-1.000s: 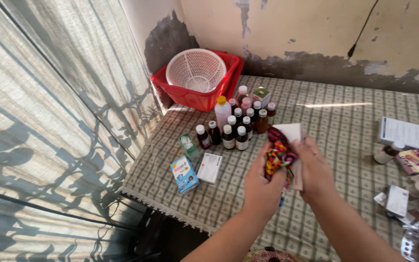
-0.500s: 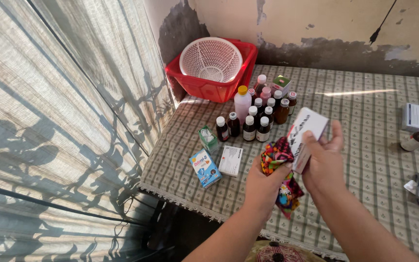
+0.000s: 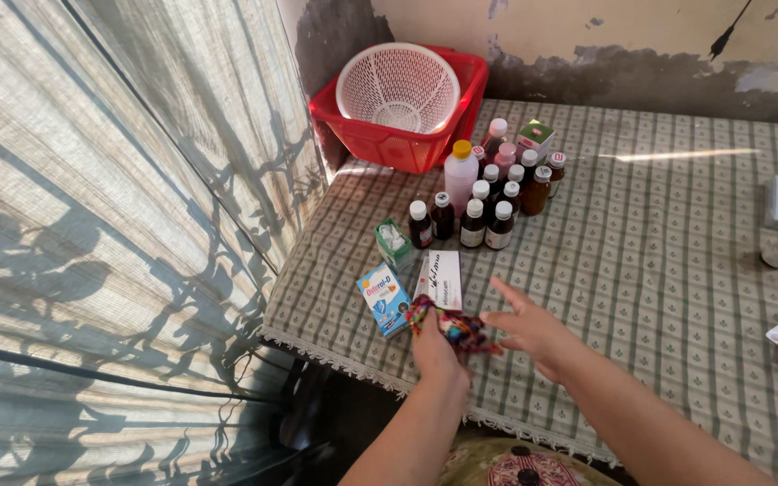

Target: The person wipes various medicine boxes and bottles with a colorful cloth on a table. They pick up each item, rub it with the cloth, and place it back down, handling them one by one.

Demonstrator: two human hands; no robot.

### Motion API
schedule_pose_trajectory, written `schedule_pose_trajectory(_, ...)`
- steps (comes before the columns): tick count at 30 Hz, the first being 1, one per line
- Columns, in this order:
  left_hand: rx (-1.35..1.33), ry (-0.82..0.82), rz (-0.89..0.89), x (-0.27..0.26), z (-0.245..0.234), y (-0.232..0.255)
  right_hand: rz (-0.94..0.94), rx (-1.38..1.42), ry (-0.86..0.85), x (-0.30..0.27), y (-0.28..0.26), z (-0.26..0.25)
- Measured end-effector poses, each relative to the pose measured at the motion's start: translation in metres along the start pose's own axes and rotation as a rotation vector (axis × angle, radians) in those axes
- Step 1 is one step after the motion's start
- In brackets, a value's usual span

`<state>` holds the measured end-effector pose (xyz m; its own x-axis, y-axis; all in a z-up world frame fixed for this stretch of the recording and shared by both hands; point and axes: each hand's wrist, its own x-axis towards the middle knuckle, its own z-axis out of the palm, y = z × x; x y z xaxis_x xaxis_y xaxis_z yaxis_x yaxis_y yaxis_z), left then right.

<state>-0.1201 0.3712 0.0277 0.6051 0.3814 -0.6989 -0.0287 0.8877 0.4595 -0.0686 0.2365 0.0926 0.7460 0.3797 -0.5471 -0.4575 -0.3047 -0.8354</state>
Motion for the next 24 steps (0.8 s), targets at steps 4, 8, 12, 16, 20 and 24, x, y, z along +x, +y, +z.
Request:
schedule_pose_trajectory(4, -0.053, 0.072, -0.029, -0.004, -0.002, -0.019, 0.041, 0.084, -0.011, 0.001, 0.008, -0.004)
schedule_pose_trajectory(8, 0.047, 0.074, -0.168, -0.015, -0.001, -0.047, 0.154, 0.097, -0.005, -0.01, 0.009, -0.012)
schedule_pose_trajectory(12, 0.0, 0.033, -0.054, -0.013, 0.012, -0.078, 0.131, 0.182, -0.037, -0.027, 0.016, -0.044)
schedule_pose_trajectory(16, -0.167, 0.022, 0.263, 0.016, 0.041, -0.086, 0.015, 0.104, -0.008, -0.044, 0.034, -0.098)
schedule_pose_trajectory(20, -0.083, 0.124, 0.343, 0.003, 0.07, -0.114, 0.086, 0.104, 0.05, -0.073, 0.055, -0.164)
schedule_pose_trajectory(24, 0.05, 0.093, 0.208, -0.041, 0.104, -0.198, -0.02, 0.191, 0.08, -0.099, 0.08, -0.234)
